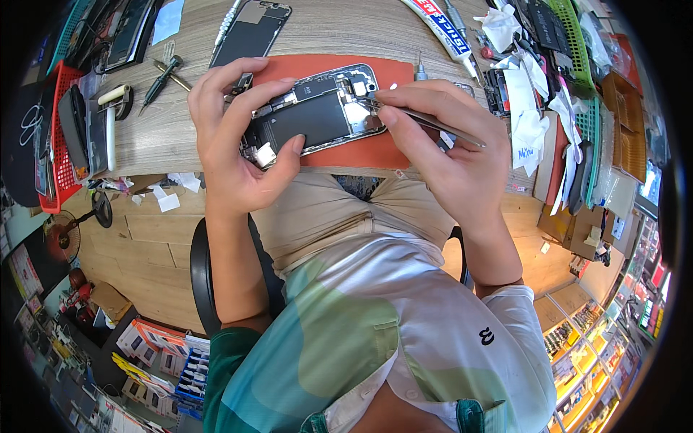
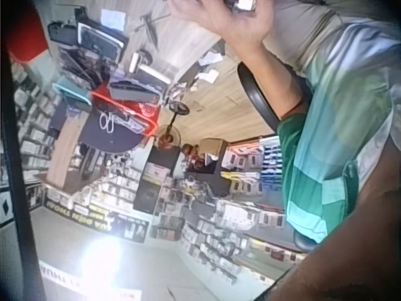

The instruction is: The person disassembles a smartphone, removes the battery and internal components, and uses tweezers to adjust connectors and parts inside the chassis. They handle the phone and its components throughout the process.

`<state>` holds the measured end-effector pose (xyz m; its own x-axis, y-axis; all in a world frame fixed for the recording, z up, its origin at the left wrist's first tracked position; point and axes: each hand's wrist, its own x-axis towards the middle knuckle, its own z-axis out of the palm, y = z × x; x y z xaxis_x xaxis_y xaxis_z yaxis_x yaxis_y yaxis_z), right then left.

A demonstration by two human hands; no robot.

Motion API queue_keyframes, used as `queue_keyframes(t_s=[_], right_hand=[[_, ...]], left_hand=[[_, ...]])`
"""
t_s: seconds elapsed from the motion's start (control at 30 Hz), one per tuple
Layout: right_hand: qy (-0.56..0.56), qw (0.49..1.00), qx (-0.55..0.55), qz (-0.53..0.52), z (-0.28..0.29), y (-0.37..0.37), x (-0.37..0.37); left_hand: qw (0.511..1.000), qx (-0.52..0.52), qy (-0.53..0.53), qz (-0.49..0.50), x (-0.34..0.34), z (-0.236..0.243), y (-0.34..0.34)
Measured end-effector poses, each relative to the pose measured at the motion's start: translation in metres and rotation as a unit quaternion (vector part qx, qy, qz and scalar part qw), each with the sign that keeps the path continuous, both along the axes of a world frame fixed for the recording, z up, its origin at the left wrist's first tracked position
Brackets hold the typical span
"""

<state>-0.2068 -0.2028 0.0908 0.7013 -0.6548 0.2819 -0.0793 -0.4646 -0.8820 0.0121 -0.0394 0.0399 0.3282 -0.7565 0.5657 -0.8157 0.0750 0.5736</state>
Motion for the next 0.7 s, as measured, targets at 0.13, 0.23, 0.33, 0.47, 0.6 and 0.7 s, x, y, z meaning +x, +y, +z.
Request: queue_keyframes(t_s=[0.13,0.23,0.33,0.47,0.6,0.7], right_hand=[[0.009,1.0,-0.024,0.011,-0.0001,-0.0003,-0.0014],[0.004,0.999,-0.032,0.006,-0.0021,0.0018,-0.0006],[0.004,0.999,-0.032,0.009,0.0001,0.0022,0.0003],[0.014,0.997,-0.081,0.015,0.0026,0.0024,0.0013],[0.028,0.986,-0.159,0.032,0.0057,-0.0009,0.0035],[0.034,0.971,-0.231,0.056,0.0068,-0.003,0.0022]], left_hand=[[1.0,-0.002,0.003,0.001,-0.0005,-0.0002,0.0017],[1.0,-0.007,0.003,-0.001,-0.0002,-0.0013,0.0021],[1.0,-0.009,-0.009,-0.004,0.0018,-0.0022,0.0021],[1.0,-0.016,-0.007,-0.007,0.0022,-0.0036,0.0025],[1.0,-0.018,-0.003,-0.008,0.0027,-0.005,0.0023],[1.0,-0.014,0.003,-0.005,0.0021,-0.004,0.0033]])
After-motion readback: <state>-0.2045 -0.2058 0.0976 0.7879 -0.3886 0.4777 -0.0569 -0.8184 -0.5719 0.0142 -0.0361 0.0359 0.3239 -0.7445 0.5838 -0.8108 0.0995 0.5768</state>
